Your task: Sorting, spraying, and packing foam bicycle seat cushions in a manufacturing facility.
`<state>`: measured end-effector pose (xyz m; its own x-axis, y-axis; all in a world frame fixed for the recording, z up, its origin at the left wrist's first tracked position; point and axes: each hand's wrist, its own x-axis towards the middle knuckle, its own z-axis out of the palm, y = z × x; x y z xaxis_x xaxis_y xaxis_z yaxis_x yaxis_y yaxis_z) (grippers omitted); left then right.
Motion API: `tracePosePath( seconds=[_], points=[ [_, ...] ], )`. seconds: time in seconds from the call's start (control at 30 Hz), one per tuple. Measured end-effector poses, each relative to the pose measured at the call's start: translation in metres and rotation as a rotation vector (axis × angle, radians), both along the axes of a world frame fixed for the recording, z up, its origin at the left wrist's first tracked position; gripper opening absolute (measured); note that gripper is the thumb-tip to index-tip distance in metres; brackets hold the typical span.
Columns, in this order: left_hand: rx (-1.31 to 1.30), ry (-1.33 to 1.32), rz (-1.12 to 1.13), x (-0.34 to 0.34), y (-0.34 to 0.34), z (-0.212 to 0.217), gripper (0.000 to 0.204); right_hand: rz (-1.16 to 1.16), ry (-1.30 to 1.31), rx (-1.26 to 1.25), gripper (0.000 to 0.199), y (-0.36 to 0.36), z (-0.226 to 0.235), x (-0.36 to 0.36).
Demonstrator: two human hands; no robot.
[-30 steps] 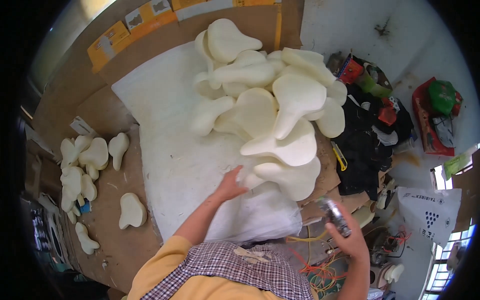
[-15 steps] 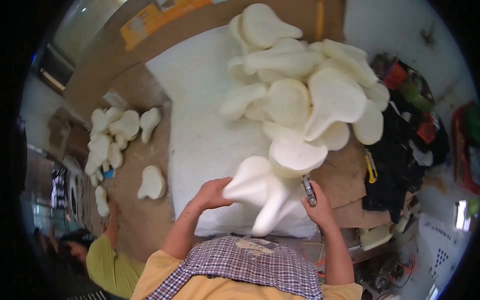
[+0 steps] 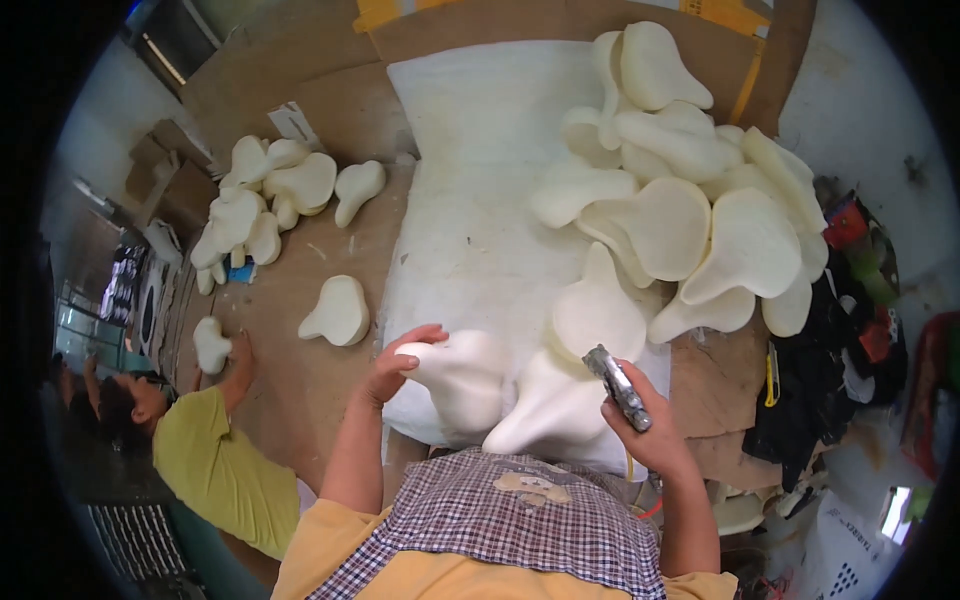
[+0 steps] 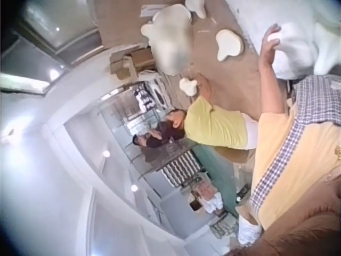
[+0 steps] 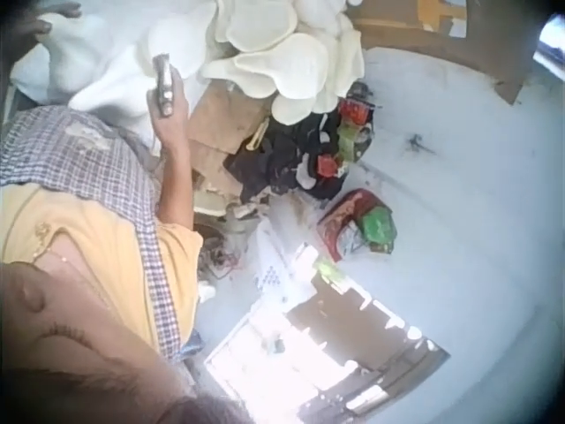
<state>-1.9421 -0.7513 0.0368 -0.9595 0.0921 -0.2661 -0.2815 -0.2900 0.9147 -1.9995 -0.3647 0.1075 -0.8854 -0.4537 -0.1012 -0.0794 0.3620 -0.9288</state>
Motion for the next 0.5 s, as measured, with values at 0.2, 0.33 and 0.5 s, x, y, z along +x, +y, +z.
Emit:
tracePosePath(
  seconds=[0.2,0.33,0.5],
  points=[
    [0.157,0.042,-0.261,-0.041,0.000,-0.035,0.085,-0.157,-0.030,-0.072,0.055,0.030,0.053,0.033],
    [0.237,0.000,-0.103,-0.074,-0.006,-0.065,0.079,-0.248,-0.012,-0.130,0.057,0.036,0.064,0.055],
    [-0.899,-0.200,0.628,-0.079,-0.009,-0.111,0.068,-0.227,0.024,-0.122,0.057,0.030,0.067,0.072]
  ],
)
